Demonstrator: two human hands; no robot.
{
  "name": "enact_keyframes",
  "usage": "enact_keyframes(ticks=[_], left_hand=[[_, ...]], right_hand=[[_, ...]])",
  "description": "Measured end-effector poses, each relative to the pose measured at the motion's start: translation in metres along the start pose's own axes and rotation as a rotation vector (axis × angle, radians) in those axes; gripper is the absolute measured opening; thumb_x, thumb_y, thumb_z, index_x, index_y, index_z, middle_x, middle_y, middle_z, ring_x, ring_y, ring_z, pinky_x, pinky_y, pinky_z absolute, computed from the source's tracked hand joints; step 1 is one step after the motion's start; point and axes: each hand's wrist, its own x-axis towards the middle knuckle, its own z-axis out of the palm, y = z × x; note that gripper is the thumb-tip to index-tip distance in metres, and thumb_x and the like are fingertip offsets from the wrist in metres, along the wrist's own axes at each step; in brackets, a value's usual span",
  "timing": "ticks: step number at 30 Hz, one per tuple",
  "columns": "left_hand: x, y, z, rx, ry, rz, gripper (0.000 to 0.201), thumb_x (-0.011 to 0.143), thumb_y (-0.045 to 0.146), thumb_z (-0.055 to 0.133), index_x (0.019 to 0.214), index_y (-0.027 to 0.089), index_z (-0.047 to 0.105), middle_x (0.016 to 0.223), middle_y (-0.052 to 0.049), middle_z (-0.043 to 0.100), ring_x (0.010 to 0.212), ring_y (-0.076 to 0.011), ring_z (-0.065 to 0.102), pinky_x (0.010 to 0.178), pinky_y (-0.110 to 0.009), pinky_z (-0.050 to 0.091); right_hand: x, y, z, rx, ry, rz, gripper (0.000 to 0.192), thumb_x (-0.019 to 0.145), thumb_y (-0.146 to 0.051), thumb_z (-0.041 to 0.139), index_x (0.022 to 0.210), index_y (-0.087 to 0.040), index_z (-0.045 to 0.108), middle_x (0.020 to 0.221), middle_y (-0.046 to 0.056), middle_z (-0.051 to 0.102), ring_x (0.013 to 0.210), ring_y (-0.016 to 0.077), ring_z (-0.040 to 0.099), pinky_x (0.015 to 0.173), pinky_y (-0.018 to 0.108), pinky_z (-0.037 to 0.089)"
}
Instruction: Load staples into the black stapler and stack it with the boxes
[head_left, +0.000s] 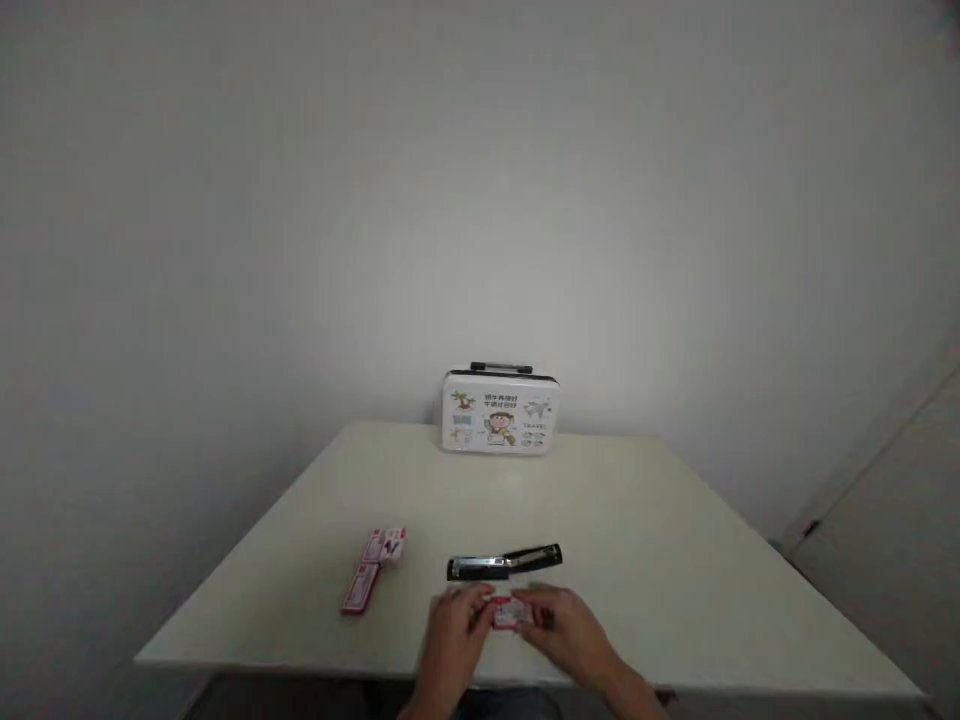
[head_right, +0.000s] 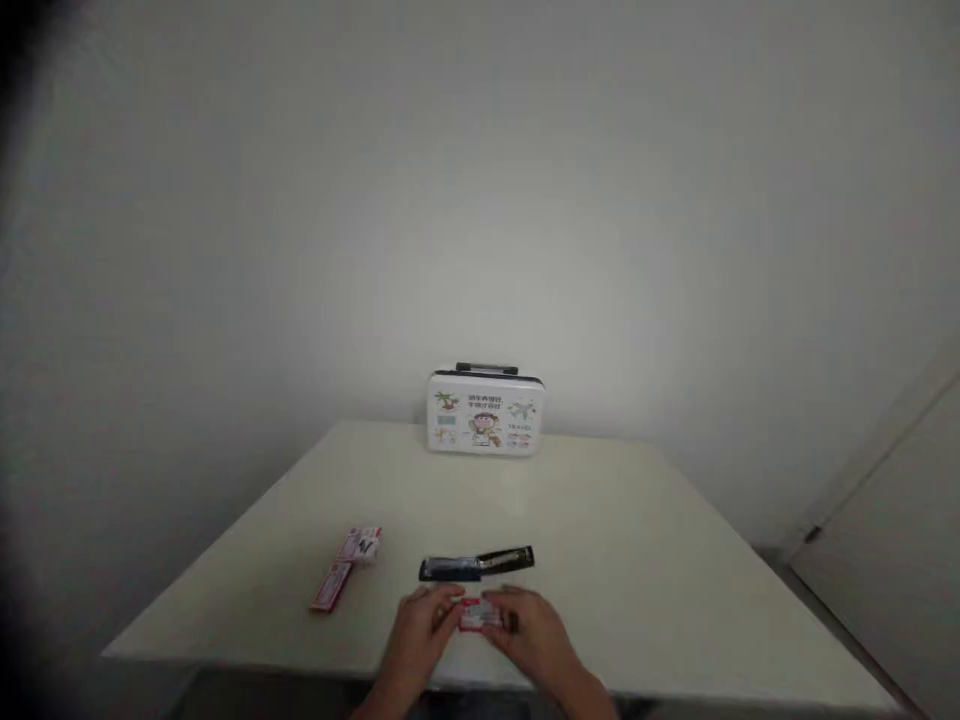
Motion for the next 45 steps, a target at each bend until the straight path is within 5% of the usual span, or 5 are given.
enact_keyframes(ticks=[7,14,34,42,45], left_hand=[[0.019,-0.013,-0.032,0.267,0.283,-0.037,0.034,0.088,0.032,0.062,0.121,0.023,0.062,0.120,-0.007,0.062,0.115,-0.0260,0.055,0.098,-0.038,0.040],[0.029,-0.011,-0.044,0.289,0.020,0.009,0.025,0.086,0.038,0.068,0.110,0.034,0.067,0.115,0.001,0.064,0.111,-0.0227,0.052,0.093,-0.035,0.035],[0.024,-0.008,-0.047,0.229,0.033,0.003,0.024,0.085,0.043,0.071,0.107,0.033,0.068,0.111,0.000,0.064,0.109,-0.0241,0.052,0.091,-0.035,0.033],[0.025,-0.005,-0.048,0.219,0.017,-0.017,0.027,0.084,0.044,0.071,0.109,0.035,0.068,0.114,0.001,0.064,0.111,-0.0238,0.052,0.094,-0.035,0.032],[0.026,-0.005,-0.049,0.231,0.003,-0.029,0.028,0.084,0.044,0.070,0.110,0.035,0.069,0.115,0.001,0.064,0.112,-0.0241,0.051,0.095,-0.036,0.032]], right_hand=[[0.003,-0.024,0.011,-0.014,0.007,-0.081,0.026,0.083,-0.027,0.065,0.106,-0.032,0.077,0.092,-0.001,0.072,0.081,0.0170,0.063,0.073,0.023,0.039],[0.045,-0.033,0.012,-0.001,0.135,-0.019,0.018,0.086,-0.030,0.064,0.100,-0.029,0.076,0.075,-0.002,0.068,0.070,0.0156,0.059,0.063,0.024,0.032],[0.053,-0.036,0.045,0.002,0.150,0.030,0.015,0.089,-0.033,0.061,0.098,-0.024,0.070,0.074,0.001,0.068,0.072,0.0175,0.062,0.065,0.025,0.034],[0.029,0.034,0.045,0.457,0.290,0.258,0.055,0.082,-0.069,0.058,0.067,-0.017,0.060,0.059,0.000,0.056,0.055,0.0145,0.048,0.052,0.025,0.033],[0.028,0.057,0.028,0.586,0.306,0.309,0.057,0.074,-0.070,0.066,0.089,-0.015,0.067,0.060,-0.001,0.054,0.051,0.0126,0.044,0.048,0.024,0.030]])
